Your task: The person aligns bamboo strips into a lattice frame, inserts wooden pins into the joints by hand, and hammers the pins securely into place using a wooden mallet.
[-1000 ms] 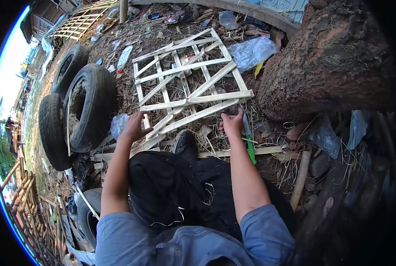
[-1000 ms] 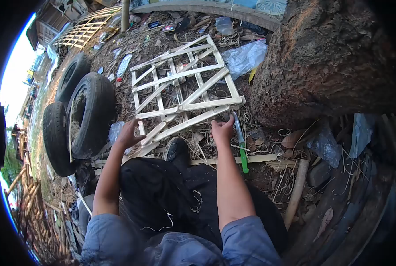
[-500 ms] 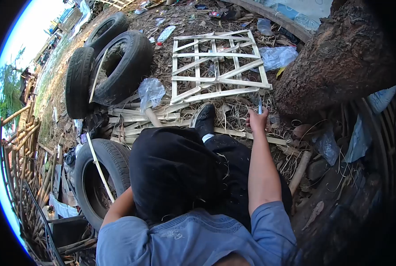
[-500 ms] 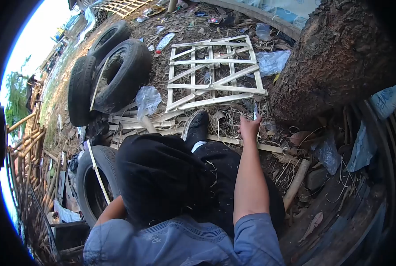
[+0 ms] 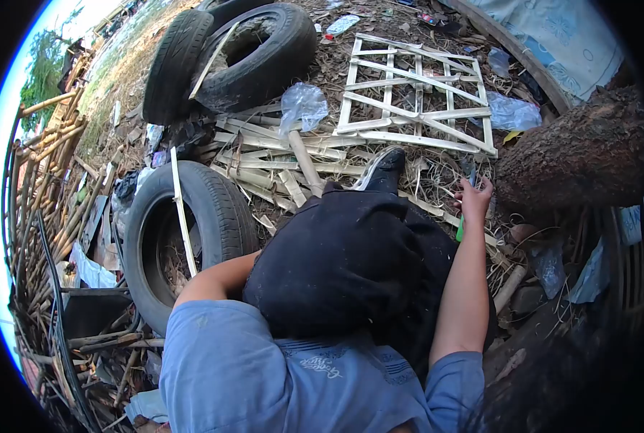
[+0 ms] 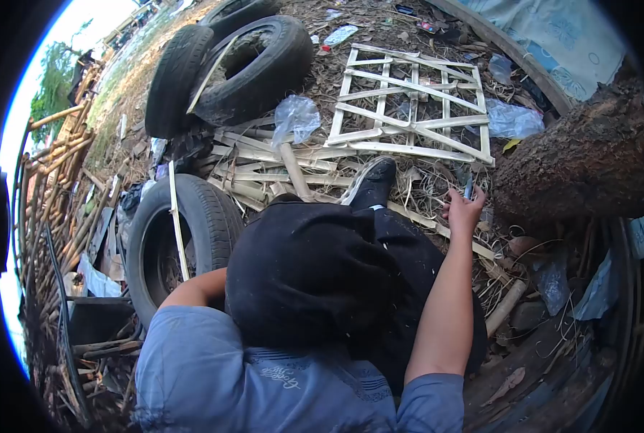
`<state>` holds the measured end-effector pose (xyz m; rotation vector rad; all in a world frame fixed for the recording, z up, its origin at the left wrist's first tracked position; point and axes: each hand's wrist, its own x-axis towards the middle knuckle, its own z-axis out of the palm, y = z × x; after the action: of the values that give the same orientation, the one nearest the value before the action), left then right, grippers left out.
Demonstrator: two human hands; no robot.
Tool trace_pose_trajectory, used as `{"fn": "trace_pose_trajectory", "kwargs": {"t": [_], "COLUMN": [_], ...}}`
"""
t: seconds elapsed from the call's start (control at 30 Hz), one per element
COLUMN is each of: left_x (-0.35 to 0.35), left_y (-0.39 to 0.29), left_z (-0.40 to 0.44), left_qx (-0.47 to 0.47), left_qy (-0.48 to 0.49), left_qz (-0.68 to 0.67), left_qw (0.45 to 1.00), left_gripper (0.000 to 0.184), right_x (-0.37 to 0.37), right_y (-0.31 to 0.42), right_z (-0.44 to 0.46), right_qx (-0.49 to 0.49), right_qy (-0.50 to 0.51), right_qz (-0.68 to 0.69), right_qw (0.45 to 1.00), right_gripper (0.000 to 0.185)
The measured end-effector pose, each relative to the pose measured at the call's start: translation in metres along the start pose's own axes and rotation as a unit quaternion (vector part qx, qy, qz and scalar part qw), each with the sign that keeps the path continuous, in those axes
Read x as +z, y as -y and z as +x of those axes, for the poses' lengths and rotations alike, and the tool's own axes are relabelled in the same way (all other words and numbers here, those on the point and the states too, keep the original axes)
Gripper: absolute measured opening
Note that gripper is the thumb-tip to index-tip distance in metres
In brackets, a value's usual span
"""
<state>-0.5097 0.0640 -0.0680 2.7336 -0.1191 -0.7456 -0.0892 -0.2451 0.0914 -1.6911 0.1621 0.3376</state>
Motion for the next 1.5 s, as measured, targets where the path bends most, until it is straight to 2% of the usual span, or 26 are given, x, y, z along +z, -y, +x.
{"fn": "trace_pose_trajectory", "kwargs": {"t": [0.37,0.57,0.7,0.77,0.9,0.97,1.17,1.23,1.5], "left_x": [0.013,0.0,0.024,0.035,0.01,-0.003,0.031,0.031,0.017], "left_y": [0.028,0.023,0.039,0.04,0.024,0.021,0.043,0.039,0.023], "left_z": [0.017,0.014,0.029,0.035,0.017,0.014,0.029,0.018,0.017], "left_qx": [0.085,0.087,0.11,0.112,0.104,0.166,0.152,0.118,0.125], "left_qy": [-0.056,-0.034,-0.165,-0.134,-0.186,-0.154,-0.156,-0.163,-0.108], "left_qz": [0.089,0.155,0.265,0.274,0.279,0.159,0.23,0.103,0.078], "left_qw": [0.991,0.983,0.944,0.946,0.936,0.961,0.949,0.974,0.983], "left_gripper": [0.021,0.018,0.018,0.017,0.021,0.026,0.03,0.028,0.028], "right_x": [-0.009,-0.015,-0.019,-0.02,-0.016,-0.015,-0.019,-0.017,-0.011], "right_y": [0.009,0.01,0.014,0.013,0.012,0.012,0.02,0.019,0.02], "right_z": [-0.024,-0.025,-0.027,-0.029,-0.033,-0.035,-0.047,-0.045,-0.053], "right_qx": [-0.041,-0.07,-0.065,-0.064,-0.058,-0.063,-0.05,-0.066,-0.063], "right_qy": [0.002,0.002,-0.006,-0.006,-0.002,0.009,-0.003,0.002,0.007], "right_qz": [-0.064,-0.1,-0.105,-0.104,-0.101,-0.089,-0.086,-0.08,-0.08], "right_qw": [0.997,0.993,0.992,0.993,0.993,0.994,0.995,0.995,0.995], "right_gripper": [0.074,0.076,0.075,0.075,0.075,0.074,0.074,0.074,0.073]}}
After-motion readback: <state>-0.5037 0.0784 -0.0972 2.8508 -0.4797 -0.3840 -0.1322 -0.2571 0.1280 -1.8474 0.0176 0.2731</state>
